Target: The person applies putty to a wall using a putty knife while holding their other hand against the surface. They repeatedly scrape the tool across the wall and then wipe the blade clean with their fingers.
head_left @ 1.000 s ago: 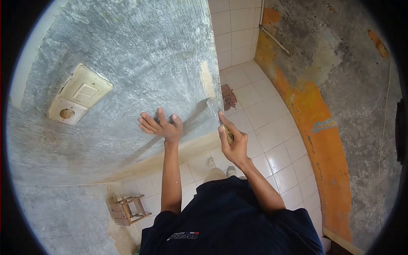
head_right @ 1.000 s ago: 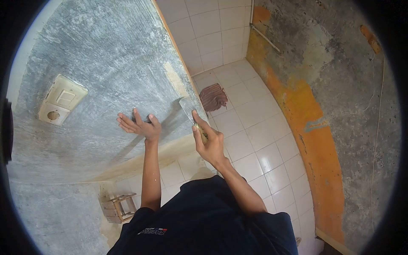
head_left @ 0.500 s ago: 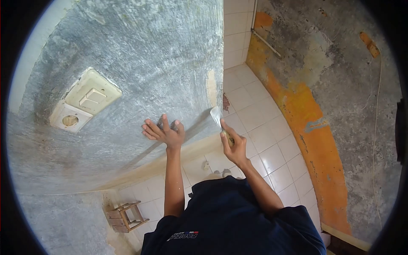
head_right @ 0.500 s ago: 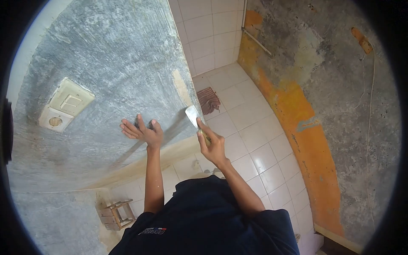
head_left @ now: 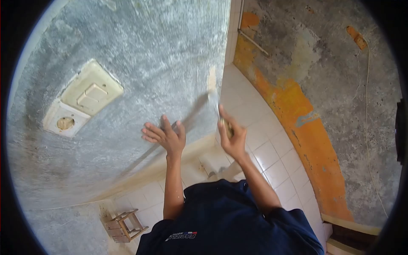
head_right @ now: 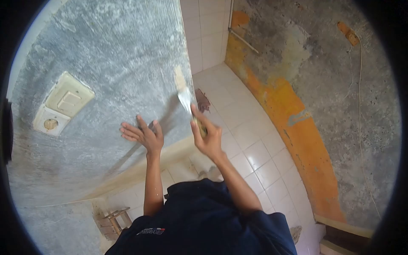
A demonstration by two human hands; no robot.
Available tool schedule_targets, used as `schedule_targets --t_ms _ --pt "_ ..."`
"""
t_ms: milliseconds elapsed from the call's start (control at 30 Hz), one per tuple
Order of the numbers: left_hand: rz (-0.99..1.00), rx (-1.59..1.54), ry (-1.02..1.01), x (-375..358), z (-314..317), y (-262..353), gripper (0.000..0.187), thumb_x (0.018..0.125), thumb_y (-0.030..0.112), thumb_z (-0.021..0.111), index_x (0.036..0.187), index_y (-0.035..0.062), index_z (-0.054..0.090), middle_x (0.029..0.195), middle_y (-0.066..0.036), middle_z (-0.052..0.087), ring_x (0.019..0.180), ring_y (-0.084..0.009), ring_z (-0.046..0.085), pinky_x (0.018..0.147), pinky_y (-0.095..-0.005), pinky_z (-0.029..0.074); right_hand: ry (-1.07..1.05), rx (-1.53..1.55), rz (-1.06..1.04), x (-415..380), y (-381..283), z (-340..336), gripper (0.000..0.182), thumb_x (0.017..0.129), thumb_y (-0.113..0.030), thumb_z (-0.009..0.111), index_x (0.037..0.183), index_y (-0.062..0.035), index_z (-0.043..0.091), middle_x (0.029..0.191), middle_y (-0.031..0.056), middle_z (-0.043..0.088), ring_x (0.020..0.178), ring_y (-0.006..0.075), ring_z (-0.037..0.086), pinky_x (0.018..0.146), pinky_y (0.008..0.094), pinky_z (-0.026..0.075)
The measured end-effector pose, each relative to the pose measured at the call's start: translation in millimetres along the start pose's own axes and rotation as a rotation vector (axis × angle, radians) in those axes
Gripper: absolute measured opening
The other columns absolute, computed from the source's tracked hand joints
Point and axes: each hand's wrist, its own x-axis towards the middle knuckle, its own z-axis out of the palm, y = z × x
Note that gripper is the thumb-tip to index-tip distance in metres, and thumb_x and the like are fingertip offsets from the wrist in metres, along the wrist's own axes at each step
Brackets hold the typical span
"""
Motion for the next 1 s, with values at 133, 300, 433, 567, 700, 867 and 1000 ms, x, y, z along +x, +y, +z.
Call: schedule_targets --t_ms 133,300,433,567,700,867,1000 --pt "0.004 -0.017 -0.063 7 -3 -4 0.075 0.097 0.039 0.065 0.161 0.0156 0.035 0.169 -0.031 -0.013 0.154 -0.0468 -0.025 0.116 -0.0677 -0.018 0.019 0.054 0.023 15 -12 0 0.039 0.098 -0.005 0.065 0.137 -0.0031 0.065 0.128 0.0174 0.072 0.106 0.0257 0.075 0.09 0.0329 0.057" --pt "-0.039 -0.045 -0.129 -5 -13 -3 0.078 0.096 0.039 0.067 0.163 0.0167 0.032 0.168 -0.033 -0.015 0.153 -0.0473 -0.026 0.114 -0.0702 -0.019 -0.069 0.014 0.175 -27 22 6 0.038 0.101 -0.01 0.063 0.139 -0.001 0.063 0.129 0.018 0.072 0.108 0.0179 0.073 0.093 0.0312 0.054" --pt "-0.091 -0.105 -0.164 -2 -18 7 0.082 0.096 0.04 0.068 0.164 0.016 0.03 0.167 -0.033 -0.017 0.152 -0.0481 -0.028 0.113 -0.0714 -0.02 -0.076 0.041 0.229 -30 18 2 0.038 0.101 -0.01 0.062 0.139 -0.0008 0.063 0.131 0.0189 0.07 0.115 0.0214 0.071 0.097 0.0324 0.053" --pt "-0.125 -0.153 -0.162 3 -21 14 0.085 0.096 0.041 0.069 0.165 0.0157 0.026 0.165 -0.035 -0.022 0.15 -0.0508 -0.032 0.109 -0.073 -0.023 -0.045 0.001 0.113 -38 45 11 0.039 0.099 -0.007 0.064 0.138 -0.0039 0.064 0.127 0.0155 0.073 0.114 0.0248 0.073 0.096 0.0336 0.055" --pt "-0.101 -0.114 -0.177 11 -21 8 0.088 0.095 0.043 0.069 0.166 0.016 0.024 0.163 -0.037 -0.025 0.147 -0.0527 -0.034 0.106 -0.0736 -0.026 -0.053 0.046 0.143 -10 16 3 0.04 0.099 -0.007 0.064 0.139 -0.0045 0.064 0.125 0.0164 0.073 0.111 0.0235 0.074 0.093 0.0324 0.055" --pt "-0.047 -0.044 -0.093 15 -9 5 0.093 0.097 0.052 0.062 0.168 0.0191 0.011 0.162 -0.037 -0.029 0.146 -0.0544 -0.036 0.102 -0.0766 -0.027 -0.04 0.053 0.091 -29 39 9 0.041 0.098 -0.007 0.065 0.139 -0.0049 0.064 0.124 0.0172 0.073 0.103 0.0219 0.076 0.087 0.0307 0.056" --pt "-0.05 -0.009 -0.1 15 -6 6 0.095 0.097 0.055 0.059 0.168 0.0206 0.006 0.161 -0.037 -0.03 0.145 -0.0555 -0.037 0.1 -0.0786 -0.027 -0.058 0.046 0.095 -9 22 3 0.041 0.098 -0.006 0.065 0.138 -0.0052 0.065 0.125 0.0169 0.073 0.103 0.0225 0.076 0.087 0.0308 0.056"
